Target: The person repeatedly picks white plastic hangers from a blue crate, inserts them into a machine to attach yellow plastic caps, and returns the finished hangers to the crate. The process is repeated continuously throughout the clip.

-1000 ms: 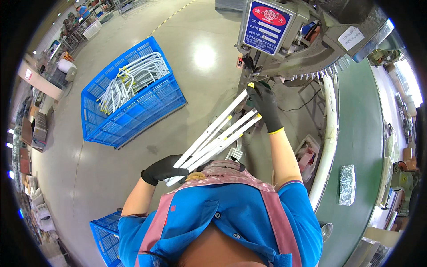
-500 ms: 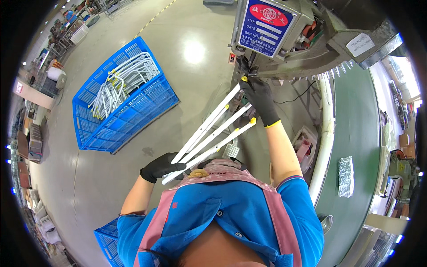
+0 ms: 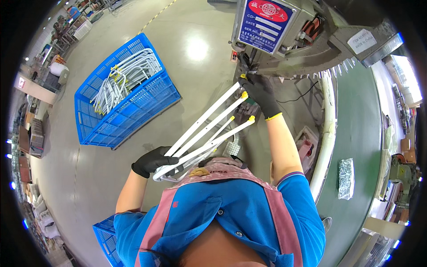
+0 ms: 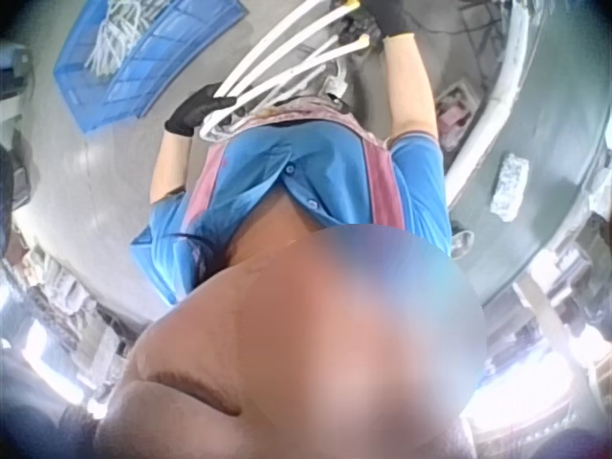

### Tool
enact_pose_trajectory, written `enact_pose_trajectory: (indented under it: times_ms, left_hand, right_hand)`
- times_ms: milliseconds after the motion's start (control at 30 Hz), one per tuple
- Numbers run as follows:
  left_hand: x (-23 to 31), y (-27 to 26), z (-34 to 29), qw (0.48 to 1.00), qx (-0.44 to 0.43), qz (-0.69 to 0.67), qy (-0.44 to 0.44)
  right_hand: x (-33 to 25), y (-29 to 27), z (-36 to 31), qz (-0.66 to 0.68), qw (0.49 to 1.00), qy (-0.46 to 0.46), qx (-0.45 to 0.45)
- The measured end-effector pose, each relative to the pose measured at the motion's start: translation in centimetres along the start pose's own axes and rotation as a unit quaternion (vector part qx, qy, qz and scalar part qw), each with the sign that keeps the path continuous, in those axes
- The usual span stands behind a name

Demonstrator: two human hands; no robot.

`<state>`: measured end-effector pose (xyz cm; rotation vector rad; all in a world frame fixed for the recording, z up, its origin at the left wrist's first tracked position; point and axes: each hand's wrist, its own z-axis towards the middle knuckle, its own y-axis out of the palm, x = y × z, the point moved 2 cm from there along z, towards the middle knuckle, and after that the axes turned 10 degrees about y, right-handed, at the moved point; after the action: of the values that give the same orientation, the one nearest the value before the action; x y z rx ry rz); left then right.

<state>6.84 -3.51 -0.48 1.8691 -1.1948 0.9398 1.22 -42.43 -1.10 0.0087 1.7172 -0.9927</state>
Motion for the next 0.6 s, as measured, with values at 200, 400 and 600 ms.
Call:
enact_pose_trajectory:
  times_ms: [200, 400, 600]
  left_hand:
    - [-0.5, 1.2, 0.5, 1.000, 0.022, 0.015, 0.012]
    - [-1.2, 2.6, 0.4, 0.999, 0.034, 0.003, 0.018]
    - [-2.1, 2.8, 1.1, 0.999, 0.037, 0.011, 0.020]
  right_hand:
    - [0.1, -0.2, -0.4, 0.014, 0.996, -0.053, 0.065]
    - [1.7, 0.5, -0.3, -0.062, 0.998, -0.003, 0.001]
    - [5.9, 1.4, -1.4, 0.025, 0.997, 0.069, 0.020]
